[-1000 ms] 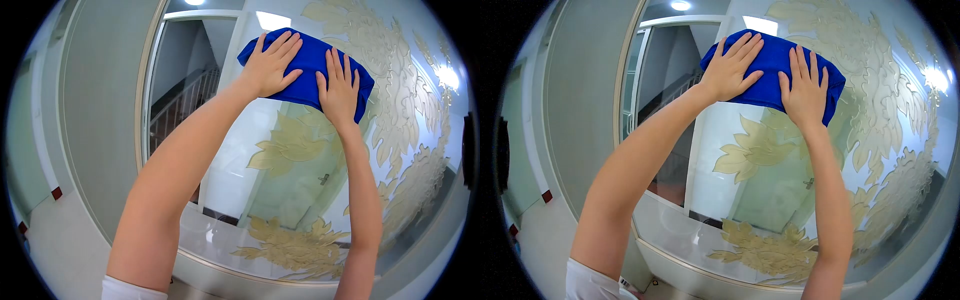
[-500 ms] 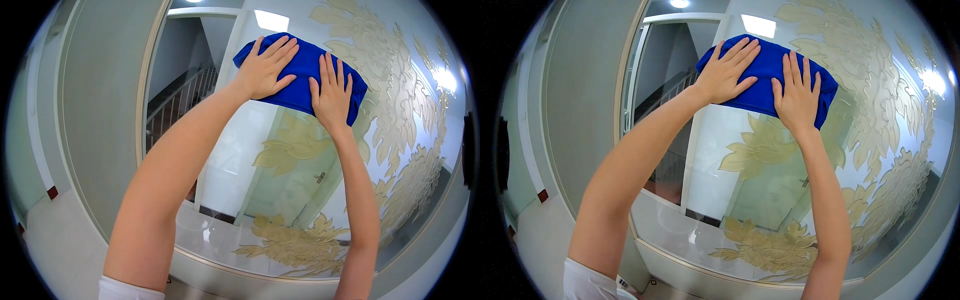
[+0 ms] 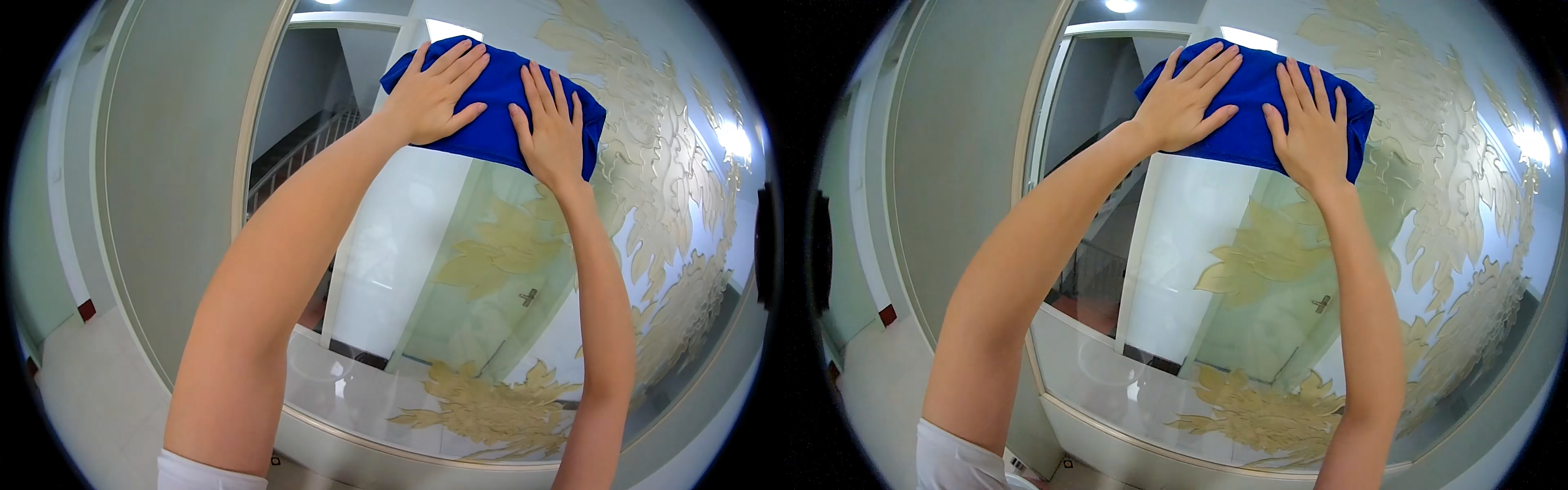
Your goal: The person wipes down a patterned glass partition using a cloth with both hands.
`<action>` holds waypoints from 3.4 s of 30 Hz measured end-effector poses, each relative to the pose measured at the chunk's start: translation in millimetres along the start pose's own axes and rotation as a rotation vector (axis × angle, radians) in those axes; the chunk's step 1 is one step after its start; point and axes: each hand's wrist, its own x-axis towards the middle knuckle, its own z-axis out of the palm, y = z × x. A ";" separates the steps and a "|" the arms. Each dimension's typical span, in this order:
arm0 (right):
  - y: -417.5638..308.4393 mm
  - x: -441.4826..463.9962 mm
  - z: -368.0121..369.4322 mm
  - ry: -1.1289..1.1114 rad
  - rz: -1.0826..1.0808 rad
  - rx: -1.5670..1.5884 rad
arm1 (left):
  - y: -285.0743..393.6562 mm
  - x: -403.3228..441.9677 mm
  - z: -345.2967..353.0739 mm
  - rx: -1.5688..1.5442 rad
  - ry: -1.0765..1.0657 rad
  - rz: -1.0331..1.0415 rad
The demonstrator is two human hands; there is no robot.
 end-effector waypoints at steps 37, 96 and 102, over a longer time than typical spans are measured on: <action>-112.2 7.4 13.2 -0.006 0.091 0.012 | -48.0 -71.7 -30.4 -0.016 -0.002 -0.111; -177.2 65.9 59.6 0.130 -0.083 0.125 | -133.7 -135.1 -49.2 0.072 0.005 -0.193; -187.7 54.8 55.6 0.134 -0.086 0.172 | -125.5 -146.6 -54.5 0.077 -0.023 -0.236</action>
